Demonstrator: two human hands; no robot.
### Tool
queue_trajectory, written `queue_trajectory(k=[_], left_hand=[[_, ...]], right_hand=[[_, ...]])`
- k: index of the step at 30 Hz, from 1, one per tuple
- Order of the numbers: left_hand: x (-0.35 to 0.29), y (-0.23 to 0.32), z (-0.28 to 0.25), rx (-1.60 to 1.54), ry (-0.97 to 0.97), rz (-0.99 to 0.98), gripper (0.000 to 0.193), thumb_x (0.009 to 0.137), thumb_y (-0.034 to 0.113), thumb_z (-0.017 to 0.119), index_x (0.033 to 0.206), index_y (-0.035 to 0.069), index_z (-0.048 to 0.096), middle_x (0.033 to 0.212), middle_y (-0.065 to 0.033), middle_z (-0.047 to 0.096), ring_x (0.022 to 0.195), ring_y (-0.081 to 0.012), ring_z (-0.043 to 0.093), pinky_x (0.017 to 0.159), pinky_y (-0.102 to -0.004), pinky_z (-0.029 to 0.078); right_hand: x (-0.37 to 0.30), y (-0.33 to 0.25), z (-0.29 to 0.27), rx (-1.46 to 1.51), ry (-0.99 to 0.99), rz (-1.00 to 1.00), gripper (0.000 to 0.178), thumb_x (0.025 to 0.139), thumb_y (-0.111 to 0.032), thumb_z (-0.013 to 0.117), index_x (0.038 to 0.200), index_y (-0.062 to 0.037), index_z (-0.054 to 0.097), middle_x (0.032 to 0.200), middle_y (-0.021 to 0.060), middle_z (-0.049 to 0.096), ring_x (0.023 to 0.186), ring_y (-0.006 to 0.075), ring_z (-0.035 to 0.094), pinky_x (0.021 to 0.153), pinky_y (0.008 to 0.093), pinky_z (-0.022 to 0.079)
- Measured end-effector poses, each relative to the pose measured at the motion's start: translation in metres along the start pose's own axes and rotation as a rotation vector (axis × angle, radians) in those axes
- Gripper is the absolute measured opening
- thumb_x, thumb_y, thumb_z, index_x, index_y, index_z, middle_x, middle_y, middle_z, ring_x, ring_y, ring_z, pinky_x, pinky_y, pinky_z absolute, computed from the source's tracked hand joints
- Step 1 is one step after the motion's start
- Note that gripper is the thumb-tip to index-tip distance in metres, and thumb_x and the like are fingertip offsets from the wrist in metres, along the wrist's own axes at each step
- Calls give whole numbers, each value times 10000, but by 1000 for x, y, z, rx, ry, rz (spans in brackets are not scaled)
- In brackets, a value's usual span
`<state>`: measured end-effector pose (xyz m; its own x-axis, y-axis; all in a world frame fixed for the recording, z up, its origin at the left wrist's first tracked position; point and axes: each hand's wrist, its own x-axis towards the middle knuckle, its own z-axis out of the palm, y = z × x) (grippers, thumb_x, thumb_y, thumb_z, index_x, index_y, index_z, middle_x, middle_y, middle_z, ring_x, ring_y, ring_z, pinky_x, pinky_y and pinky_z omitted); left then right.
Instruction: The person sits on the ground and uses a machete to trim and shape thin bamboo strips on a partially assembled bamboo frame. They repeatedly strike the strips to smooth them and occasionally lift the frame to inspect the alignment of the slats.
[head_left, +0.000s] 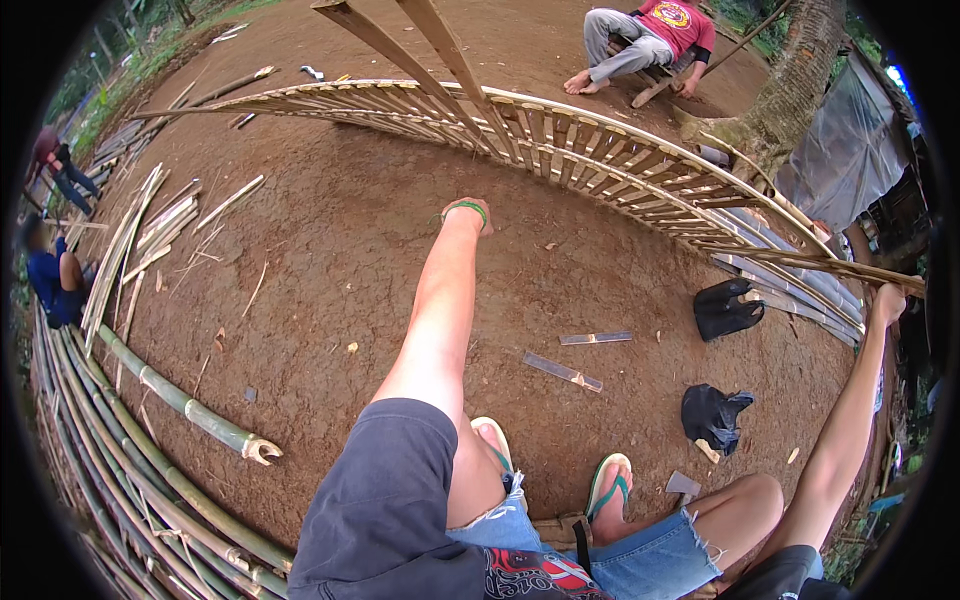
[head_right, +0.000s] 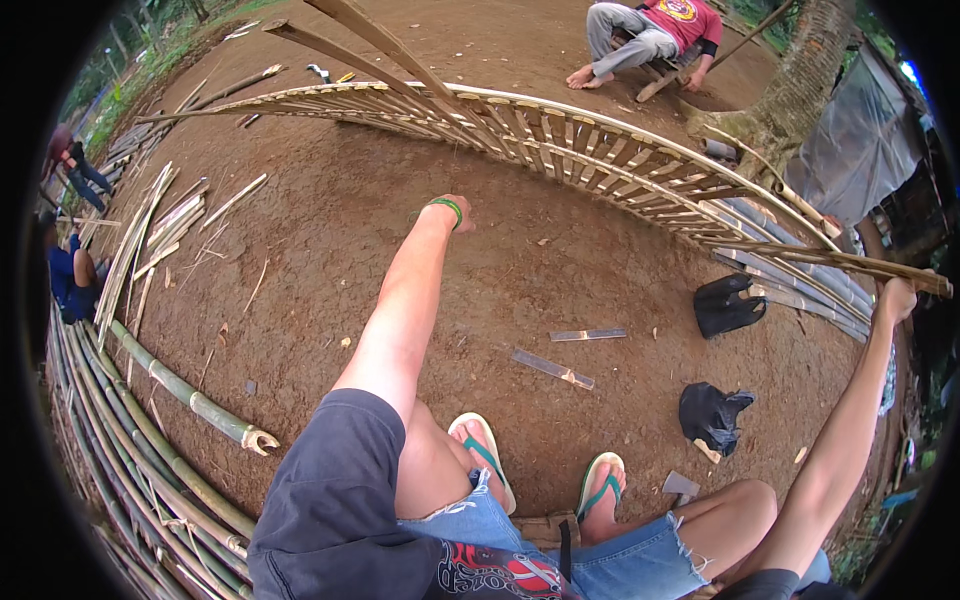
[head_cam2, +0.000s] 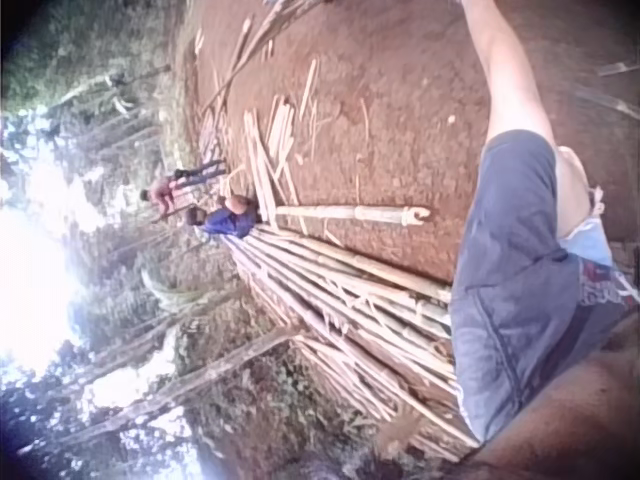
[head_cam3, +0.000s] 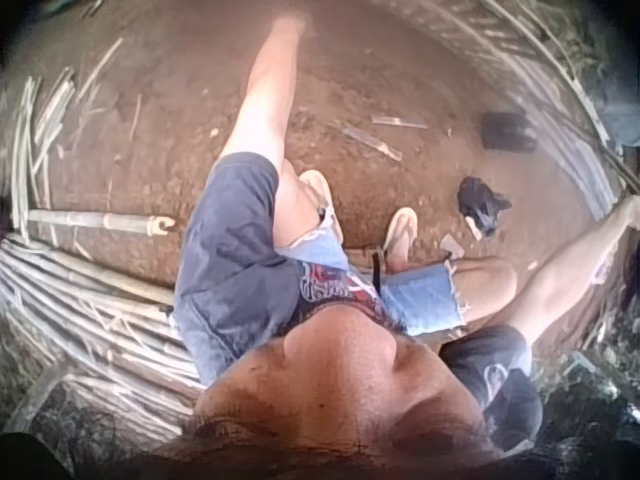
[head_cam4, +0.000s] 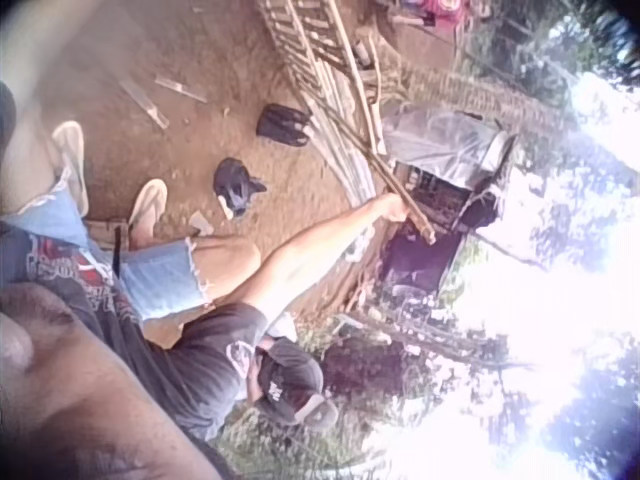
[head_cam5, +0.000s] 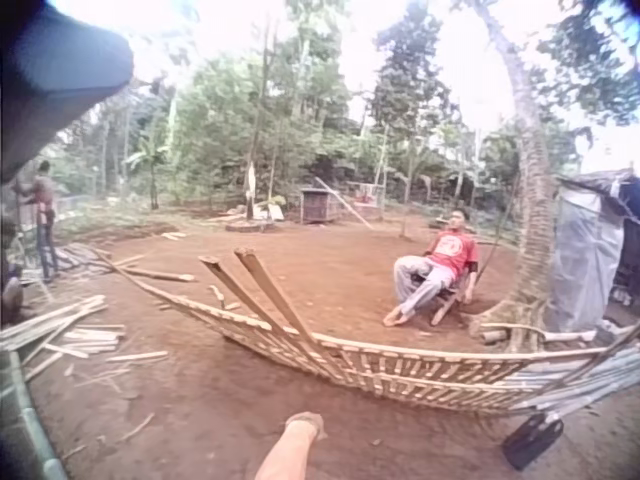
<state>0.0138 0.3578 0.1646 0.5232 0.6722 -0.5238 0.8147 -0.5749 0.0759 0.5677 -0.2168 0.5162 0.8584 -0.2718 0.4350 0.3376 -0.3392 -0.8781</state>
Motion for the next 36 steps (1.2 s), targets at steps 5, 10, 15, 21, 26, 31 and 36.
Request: queue_trajectory(k=[5,10,15,21,26,31,36], left_hand=[[-5,-35,-7,-20,-8,-17,514,922,363,704,1363,98,690,1434,-107,658,1334,-294,625,1123,-457,500],[-14,-45,-6,-46,12,30,536,932,443,718,1325,79,710,1427,-148,648,1342,-329,606,1130,-446,491],[-35,-47,-7,15,-94,3,640,938,458,668,1473,116,594,1529,-155,560,1412,-346,532,1173,-450,451],[-30,-75,-11,-45,-51,-37,624,926,396,697,1477,119,600,1274,-119,697,1044,-272,673,884,-423,550],[-38,-45,-17,-137,-80,-27,645,928,431,674,1477,100,597,1537,-153,559,1414,-345,536,1183,-443,429],[-32,-90,0,-566,40,8,687,971,418,694,1543,82,513,1041,-102,707,641,-167,580,603,-343,535],[-16,-157,4,-1328,-126,5,664,1076,510,448,1671,260,291,1645,-227,379,1478,-401,421,1192,-494,394]], right_hand=[[-1,33,6,-27,-9,-16,602,1016,-465,587,1140,108,724,1104,177,749,946,275,774,756,372,668],[51,38,-10,-633,221,-411,489,1001,-412,553,1095,23,757,1020,264,765,1005,380,759,913,481,565],[-5,68,-3,-620,141,-455,375,1012,-378,560,991,-122,832,964,205,784,975,350,755,910,468,563],[-52,38,7,-561,192,-496,263,993,-298,588,923,-200,822,879,183,777,897,410,745,812,517,566],[-51,22,-19,-452,157,-417,207,922,-274,644,922,-138,802,847,195,764,881,400,736,810,519,558],[-126,0,-19,-338,122,-411,218,768,-126,694,882,59,714,874,286,724,885,456,700,856,559,527],[-156,15,-36,-154,231,-620,167,798,-107,671,707,33,665,744,288,687,799,496,695,721,538,546]])
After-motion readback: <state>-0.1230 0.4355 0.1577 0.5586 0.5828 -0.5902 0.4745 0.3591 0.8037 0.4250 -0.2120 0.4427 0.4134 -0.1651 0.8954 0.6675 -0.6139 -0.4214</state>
